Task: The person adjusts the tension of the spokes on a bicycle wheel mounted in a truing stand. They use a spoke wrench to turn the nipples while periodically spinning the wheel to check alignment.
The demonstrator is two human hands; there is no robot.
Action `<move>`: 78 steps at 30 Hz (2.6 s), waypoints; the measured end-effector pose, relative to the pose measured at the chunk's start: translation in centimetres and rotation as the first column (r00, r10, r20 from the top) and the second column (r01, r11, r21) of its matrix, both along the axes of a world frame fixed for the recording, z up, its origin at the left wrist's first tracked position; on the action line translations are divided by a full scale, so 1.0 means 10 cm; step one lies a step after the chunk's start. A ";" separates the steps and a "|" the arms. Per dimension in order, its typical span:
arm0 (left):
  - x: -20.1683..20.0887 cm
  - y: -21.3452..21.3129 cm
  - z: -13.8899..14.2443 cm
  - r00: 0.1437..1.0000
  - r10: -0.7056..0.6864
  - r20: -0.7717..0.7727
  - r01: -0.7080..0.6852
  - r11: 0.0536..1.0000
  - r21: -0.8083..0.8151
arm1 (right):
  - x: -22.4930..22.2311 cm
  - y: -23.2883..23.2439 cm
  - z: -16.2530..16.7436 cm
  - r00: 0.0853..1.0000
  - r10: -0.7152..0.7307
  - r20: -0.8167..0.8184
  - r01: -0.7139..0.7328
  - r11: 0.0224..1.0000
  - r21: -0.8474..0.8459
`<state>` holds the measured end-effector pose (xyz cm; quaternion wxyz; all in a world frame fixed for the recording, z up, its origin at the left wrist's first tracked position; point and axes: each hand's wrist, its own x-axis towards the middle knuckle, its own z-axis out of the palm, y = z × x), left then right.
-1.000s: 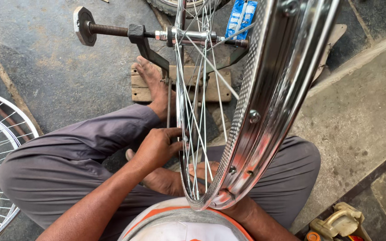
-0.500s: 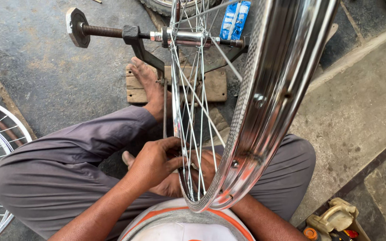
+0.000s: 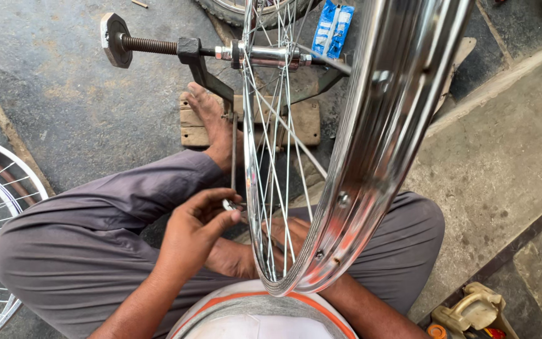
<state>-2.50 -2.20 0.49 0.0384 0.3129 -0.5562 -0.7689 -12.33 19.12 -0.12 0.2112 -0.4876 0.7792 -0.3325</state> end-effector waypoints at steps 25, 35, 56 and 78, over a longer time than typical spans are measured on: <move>0.09 -0.24 -0.12 0.987 0.121 0.109 -0.112 0.990 -0.085 | 0.26 0.30 0.60 0.985 -0.169 0.036 0.173 0.958 -0.231; 0.08 -0.23 -0.09 0.986 0.117 0.118 -0.109 0.991 -0.071 | 0.28 0.30 0.56 0.985 -0.146 0.089 0.163 0.963 -0.215; 0.07 -0.21 -0.13 0.989 0.090 0.120 -0.077 0.991 -0.106 | 0.14 0.09 0.57 0.988 -0.084 -0.128 0.040 0.948 -0.315; 0.08 -0.18 -0.22 0.990 0.046 0.132 -0.042 0.998 -0.038 | 0.15 0.08 0.40 0.982 -0.082 -0.168 0.034 0.963 -0.268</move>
